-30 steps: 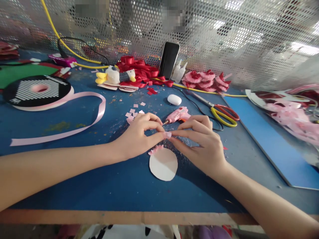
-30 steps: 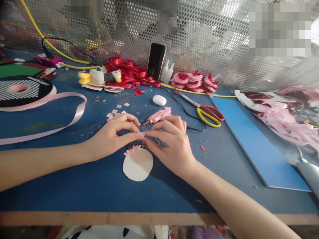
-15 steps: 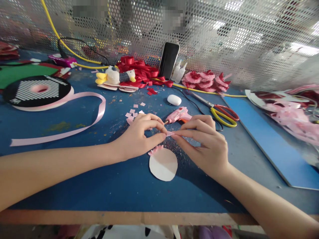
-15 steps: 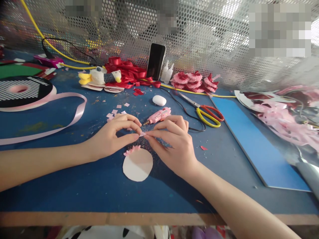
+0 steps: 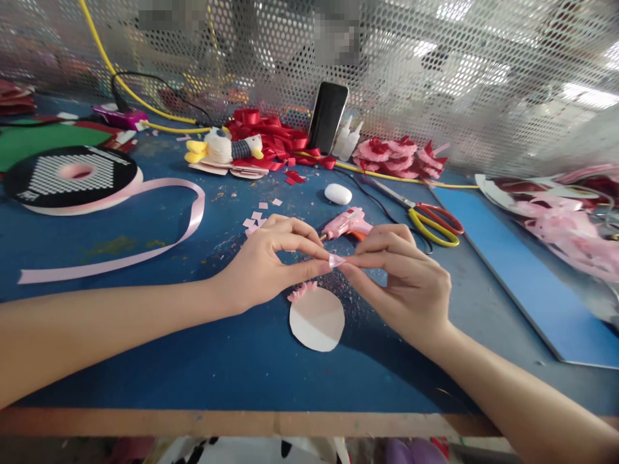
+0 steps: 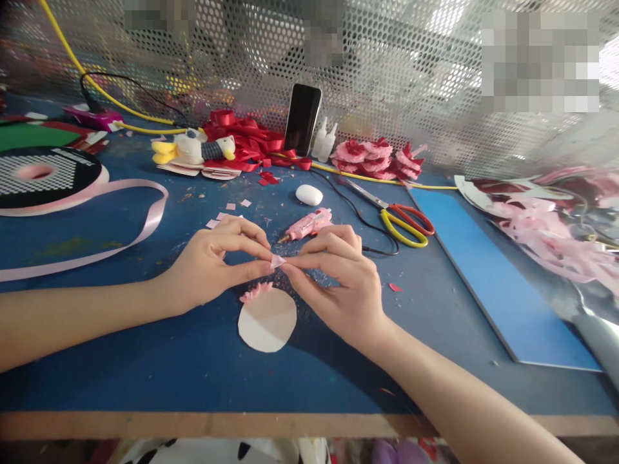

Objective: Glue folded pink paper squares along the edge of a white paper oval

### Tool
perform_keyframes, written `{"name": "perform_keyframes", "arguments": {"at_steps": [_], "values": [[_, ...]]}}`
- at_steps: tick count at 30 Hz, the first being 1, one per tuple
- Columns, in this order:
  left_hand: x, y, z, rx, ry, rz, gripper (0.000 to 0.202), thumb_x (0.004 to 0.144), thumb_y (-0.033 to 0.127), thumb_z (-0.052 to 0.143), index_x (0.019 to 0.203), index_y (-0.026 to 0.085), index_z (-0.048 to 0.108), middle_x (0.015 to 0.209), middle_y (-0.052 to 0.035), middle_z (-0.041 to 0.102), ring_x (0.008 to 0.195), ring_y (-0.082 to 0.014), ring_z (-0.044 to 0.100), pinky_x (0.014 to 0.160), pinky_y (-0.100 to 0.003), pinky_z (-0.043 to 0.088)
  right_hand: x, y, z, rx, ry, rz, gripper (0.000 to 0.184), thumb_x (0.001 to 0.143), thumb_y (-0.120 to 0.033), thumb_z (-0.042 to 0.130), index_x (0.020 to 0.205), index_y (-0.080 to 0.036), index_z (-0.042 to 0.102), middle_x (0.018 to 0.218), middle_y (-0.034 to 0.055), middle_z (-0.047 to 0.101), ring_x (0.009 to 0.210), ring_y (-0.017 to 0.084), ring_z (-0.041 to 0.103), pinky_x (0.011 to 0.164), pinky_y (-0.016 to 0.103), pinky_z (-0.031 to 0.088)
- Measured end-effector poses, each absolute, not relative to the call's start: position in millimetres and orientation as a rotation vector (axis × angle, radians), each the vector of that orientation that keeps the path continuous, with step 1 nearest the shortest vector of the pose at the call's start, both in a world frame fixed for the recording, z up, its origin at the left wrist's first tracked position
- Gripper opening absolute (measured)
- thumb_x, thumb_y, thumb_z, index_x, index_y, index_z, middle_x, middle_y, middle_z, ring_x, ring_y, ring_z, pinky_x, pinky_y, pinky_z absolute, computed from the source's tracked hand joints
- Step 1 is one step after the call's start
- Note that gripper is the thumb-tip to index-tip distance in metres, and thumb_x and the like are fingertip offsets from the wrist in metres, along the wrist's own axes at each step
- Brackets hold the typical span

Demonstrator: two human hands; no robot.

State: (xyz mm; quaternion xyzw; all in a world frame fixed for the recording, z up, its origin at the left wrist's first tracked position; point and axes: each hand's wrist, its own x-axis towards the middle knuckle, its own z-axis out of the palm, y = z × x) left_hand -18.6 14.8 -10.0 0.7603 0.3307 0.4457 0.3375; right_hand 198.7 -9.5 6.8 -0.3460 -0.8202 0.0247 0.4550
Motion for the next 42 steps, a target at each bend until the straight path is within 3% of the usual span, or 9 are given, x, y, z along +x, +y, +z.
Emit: {"name": "perform_keyframes", "arguments": {"at_steps": [20,33,42], "values": [[-20.0,12.1,-8.0,2.215,0.965,1.127,0.007,0.089,0.029,0.072,0.085,0.025,0.076,0.099,-0.0002,0.074,0.102,-0.0203,0.059,0.093,-0.036,0.044,194.9,-12.8,7.0,-1.0,-2.131,-0.079,0.005,0.086,-0.021,0.073,0.083,-0.025,0.073,0.081,0.0028,0.071,0.09,0.023,0.061,0.081,0.045,0.047],[-14.6,2.2,-16.8,2.557,1.013,1.182,0.012,0.091,0.019,0.062,0.09,0.019,0.074,0.082,-0.002,0.076,0.09,-0.0226,0.06,0.086,-0.039,0.047,193.8,-17.1,2.7,-0.973,-2.219,-0.404,0.007,0.083,-0.018,0.077,0.086,-0.023,0.074,0.084,0.0028,0.074,0.096,0.027,0.061,0.085,0.047,0.042],[-16.7,6.8,-10.8,2.382,0.929,1.115,0.008,0.09,0.021,0.065,0.09,0.02,0.073,0.085,-0.0015,0.075,0.092,-0.0203,0.061,0.085,-0.035,0.049,193.2,-16.5,6.3,-1.016,-2.15,-0.222,0.007,0.086,-0.019,0.075,0.086,-0.025,0.072,0.083,0.0026,0.072,0.096,0.025,0.062,0.081,0.044,0.044]]}}
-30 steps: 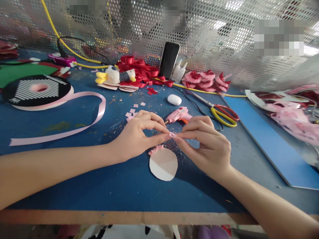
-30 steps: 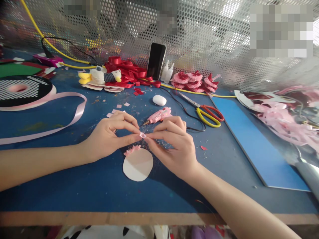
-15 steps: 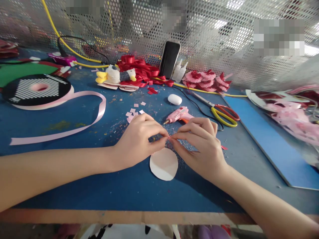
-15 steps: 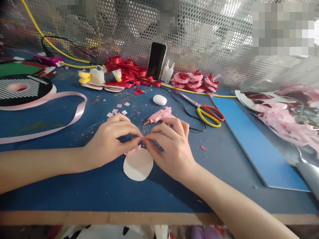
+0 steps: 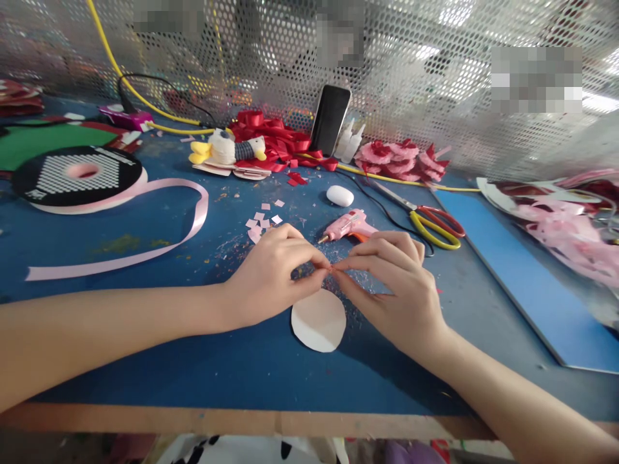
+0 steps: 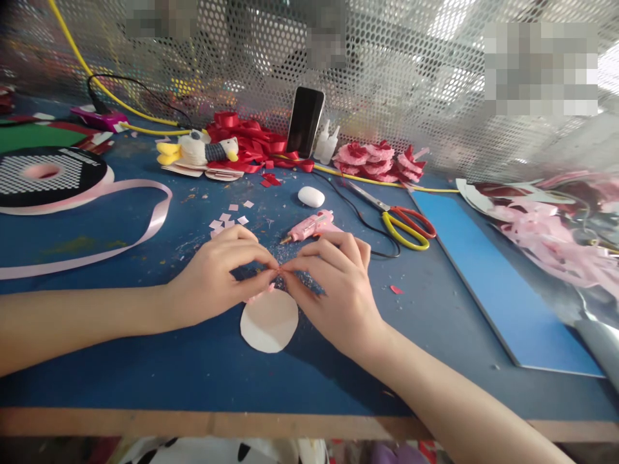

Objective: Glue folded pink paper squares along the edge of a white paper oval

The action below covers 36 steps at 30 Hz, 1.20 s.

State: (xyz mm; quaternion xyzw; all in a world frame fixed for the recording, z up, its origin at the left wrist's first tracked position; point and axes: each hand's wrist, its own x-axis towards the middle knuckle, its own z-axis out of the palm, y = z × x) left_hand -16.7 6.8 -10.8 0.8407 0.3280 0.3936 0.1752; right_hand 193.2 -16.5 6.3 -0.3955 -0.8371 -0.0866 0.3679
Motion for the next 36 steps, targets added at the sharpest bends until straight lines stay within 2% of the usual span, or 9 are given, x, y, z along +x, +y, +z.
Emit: {"name": "perform_keyframes", "arguments": {"at_steps": [4,6,10,15,21,25,27,36], "values": [[-18.4,13.2,-6.2,2.054,0.955,0.965,0.02,0.091,0.04,0.068,0.093,0.023,0.077,0.092,-0.0037,0.075,0.09,-0.0198,0.066,0.079,-0.032,0.055,196.0,-15.3,10.3,-1.011,-2.111,-0.01,0.006,0.088,-0.019,0.072,0.086,-0.025,0.071,0.086,0.0029,0.07,0.09,0.022,0.062,0.081,0.044,0.046],[-18.4,16.0,-4.9,1.928,0.917,0.905,0.025,0.091,0.045,0.067,0.092,0.022,0.078,0.09,-0.0051,0.075,0.086,-0.0198,0.068,0.073,-0.032,0.057,196.9,-14.8,11.0,-0.992,-2.094,0.057,0.006,0.088,-0.019,0.072,0.086,-0.025,0.072,0.086,0.0029,0.069,0.09,0.021,0.062,0.082,0.044,0.047],[-18.4,18.3,-4.1,1.761,0.83,0.845,0.024,0.089,0.041,0.07,0.089,0.019,0.077,0.084,-0.0055,0.074,0.076,-0.0176,0.069,0.064,-0.028,0.058,196.0,-14.4,10.6,-0.975,-2.07,0.117,0.007,0.087,-0.018,0.073,0.087,-0.025,0.073,0.085,0.003,0.069,0.089,0.021,0.062,0.083,0.044,0.048],[-20.5,19.5,-5.1,1.574,0.725,0.726,0.022,0.086,0.039,0.072,0.088,0.017,0.072,0.078,-0.0027,0.07,0.057,-0.0117,0.063,0.055,-0.026,0.056,195.3,-13.9,9.5,-0.939,-2.076,0.108,0.009,0.084,-0.018,0.077,0.085,-0.027,0.075,0.081,0.0017,0.069,0.086,0.021,0.061,0.08,0.044,0.049],[-21.4,20.1,-5.5,1.582,0.693,0.648,0.015,0.086,0.031,0.068,0.082,0.017,0.065,0.079,-0.0005,0.065,0.059,-0.0105,0.062,0.057,-0.024,0.055,195.0,-13.8,8.1,-0.915,-2.149,-0.041,0.008,0.083,-0.022,0.079,0.084,-0.029,0.076,0.08,0.0013,0.071,0.09,0.023,0.061,0.082,0.045,0.049],[-20.4,19.7,-5.7,1.691,0.746,0.662,0.009,0.082,0.025,0.066,0.078,0.018,0.065,0.078,0.001,0.063,0.06,-0.0097,0.06,0.058,-0.023,0.054,193.8,-14.2,7.6,-0.924,-2.173,-0.135,0.018,0.08,-0.031,0.081,0.097,-0.028,0.074,0.091,0.0046,0.071,0.094,0.024,0.06,0.084,0.047,0.048],[-20.3,19.5,-6.0,1.742,0.757,0.668,0.009,0.082,0.025,0.066,0.077,0.018,0.066,0.078,0.0008,0.063,0.061,-0.0101,0.06,0.058,-0.023,0.053,194.1,-14.3,7.8,-0.898,-2.181,-0.16,0.019,0.081,-0.028,0.081,0.098,-0.028,0.073,0.091,0.0046,0.071,0.095,0.025,0.059,0.085,0.047,0.048],[-21.1,18.6,-5.4,1.735,0.744,0.643,0.017,0.089,0.031,0.062,0.078,0.018,0.067,0.083,0.0008,0.066,0.06,-0.0095,0.062,0.061,-0.025,0.054,193.8,-15.3,10.2,-0.861,-2.193,-0.201,0.012,0.082,-0.017,0.077,0.084,-0.028,0.072,0.08,0.001,0.072,0.093,0.024,0.059,0.082,0.046,0.045]]}}
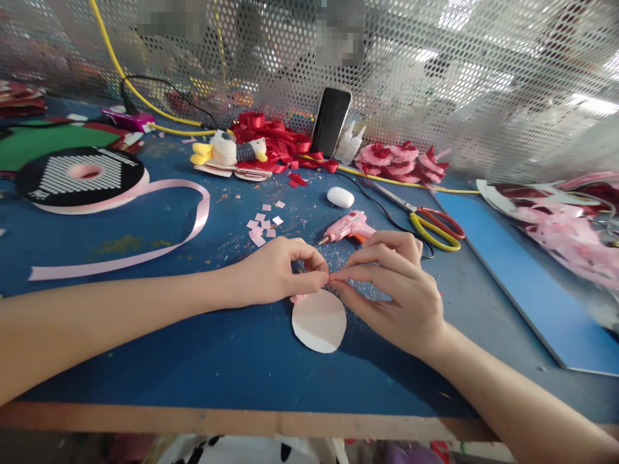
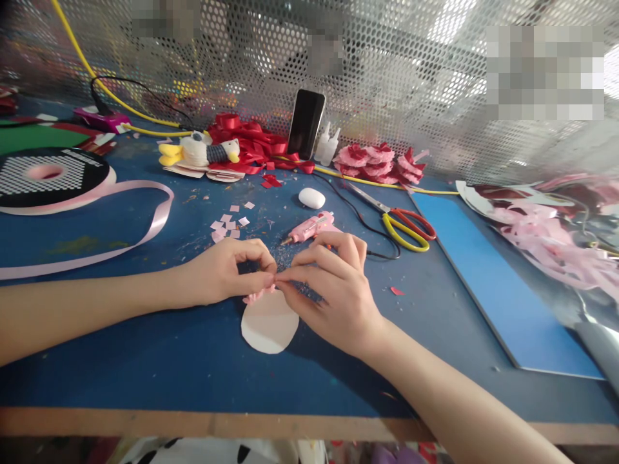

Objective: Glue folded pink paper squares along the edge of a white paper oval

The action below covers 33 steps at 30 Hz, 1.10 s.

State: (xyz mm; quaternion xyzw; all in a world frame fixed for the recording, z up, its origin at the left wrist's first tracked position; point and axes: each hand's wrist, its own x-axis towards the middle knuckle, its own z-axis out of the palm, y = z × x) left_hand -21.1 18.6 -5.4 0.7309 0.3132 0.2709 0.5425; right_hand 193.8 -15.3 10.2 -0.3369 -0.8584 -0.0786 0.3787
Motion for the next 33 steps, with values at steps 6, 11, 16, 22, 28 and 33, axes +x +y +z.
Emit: {"name": "perform_keyframes", "arguments": {"at_steps": [6,11,16,22,28,33], "values": [[-19.8,13.8,-6.6,2.049,0.885,0.96,0.01,0.089,0.03,0.068,0.085,0.022,0.074,0.088,-0.0014,0.073,0.096,-0.0191,0.063,0.08,-0.03,0.051,193.8,-14.4,10.2,-0.977,-2.148,0.092,0.009,0.087,-0.014,0.07,0.086,-0.023,0.068,0.084,0.003,0.07,0.088,0.021,0.059,0.083,0.045,0.047],[-19.0,11.0,-8.5,2.157,0.896,1.087,0.006,0.089,0.025,0.071,0.088,0.022,0.075,0.084,0.001,0.075,0.094,-0.018,0.061,0.089,-0.033,0.046,195.5,-12.3,9.2,-0.987,-2.097,0.302,0.009,0.088,-0.015,0.07,0.084,-0.023,0.069,0.083,0.0013,0.069,0.082,0.018,0.059,0.082,0.042,0.048],[-17.9,10.5,-5.4,2.144,0.916,1.014,0.006,0.086,0.019,0.068,0.081,0.02,0.07,0.084,0.0004,0.071,0.093,-0.0174,0.059,0.085,-0.03,0.047,195.9,-12.4,6.9,-0.983,-2.101,0.249,0.009,0.086,-0.016,0.074,0.085,-0.025,0.072,0.081,0.0005,0.07,0.081,0.018,0.06,0.08,0.04,0.049],[-18.4,11.3,-1.7,1.939,0.878,0.814,0.01,0.087,0.021,0.063,0.077,0.02,0.064,0.089,-0.0017,0.066,0.101,-0.0197,0.06,0.071,-0.026,0.05,198.3,-9.9,5.3,-0.938,-2.151,-0.055,0.015,0.081,-0.025,0.081,0.094,-0.026,0.074,0.086,0.0038,0.07,0.088,0.023,0.062,0.082,0.047,0.048],[-18.7,13.9,-2.8,1.928,0.858,0.796,0.01,0.088,0.022,0.062,0.079,0.019,0.066,0.086,-0.0008,0.065,0.098,-0.0189,0.063,0.081,-0.029,0.051,199.9,-8.7,6.2,-0.854,-2.186,-0.229,0.02,0.08,-0.025,0.082,0.098,-0.027,0.073,0.088,0.0039,0.071,0.09,0.024,0.061,0.08,0.046,0.047],[-18.9,14.8,-2.3,1.896,0.864,0.758,0.014,0.09,0.027,0.061,0.079,0.019,0.067,0.086,-0.0006,0.066,0.086,-0.0156,0.064,0.073,-0.026,0.052,196.9,-11.3,6.6,-0.841,-2.194,-0.289,0.014,0.081,-0.016,0.079,0.087,-0.026,0.071,0.081,0.0011,0.071,0.087,0.022,0.06,0.079,0.044,0.044]]}}
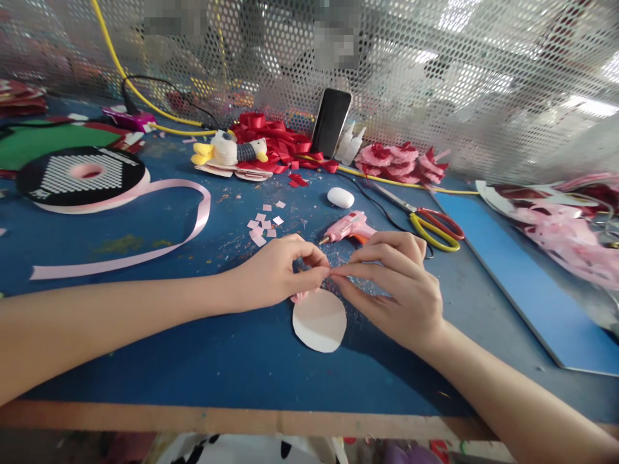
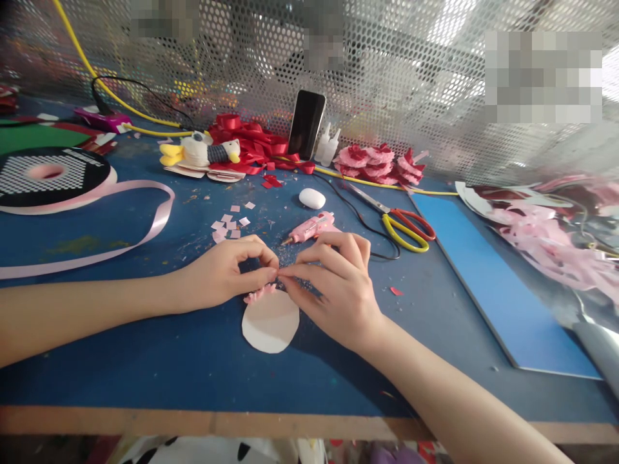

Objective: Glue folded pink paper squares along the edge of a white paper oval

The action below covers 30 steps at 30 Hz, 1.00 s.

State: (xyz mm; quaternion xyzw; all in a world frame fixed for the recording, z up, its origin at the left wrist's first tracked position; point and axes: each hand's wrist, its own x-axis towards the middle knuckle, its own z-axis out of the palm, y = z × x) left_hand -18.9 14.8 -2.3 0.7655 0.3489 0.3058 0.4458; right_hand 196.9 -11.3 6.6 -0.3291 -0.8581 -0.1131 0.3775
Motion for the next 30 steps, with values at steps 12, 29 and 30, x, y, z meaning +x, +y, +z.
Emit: {"name": "perform_keyframes", "arguments": {"at_steps": [12,29,30], "values": [[-19.5,15.3,-4.8,1.729,0.853,0.748,0.021,0.088,0.038,0.067,0.087,0.017,0.072,0.088,-0.0025,0.069,0.06,-0.0113,0.065,0.057,-0.025,0.056,195.8,-11.9,5.7,-0.887,-2.227,-0.254,0.011,0.085,-0.015,0.073,0.09,-0.022,0.067,0.085,0.0031,0.07,0.093,0.024,0.059,0.085,0.045,0.044],[-19.8,18.4,-6.4,1.699,0.891,0.768,0.016,0.086,0.032,0.067,0.084,0.017,0.071,0.081,-0.0018,0.073,0.063,-0.0126,0.065,0.06,-0.025,0.053,209.9,1.7,12.1,-0.891,-2.132,0.044,0.013,0.084,-0.016,0.074,0.09,-0.027,0.071,0.085,0.0022,0.069,0.09,0.022,0.06,0.086,0.045,0.05],[-19.4,18.4,-5.9,1.698,0.899,0.777,0.015,0.085,0.031,0.068,0.083,0.017,0.072,0.08,-0.0018,0.073,0.062,-0.0127,0.065,0.061,-0.025,0.053,210.5,2.3,11.6,-0.896,-2.115,0.057,0.012,0.084,-0.015,0.074,0.087,-0.027,0.07,0.082,0.0018,0.068,0.089,0.022,0.06,0.085,0.045,0.05]]}}
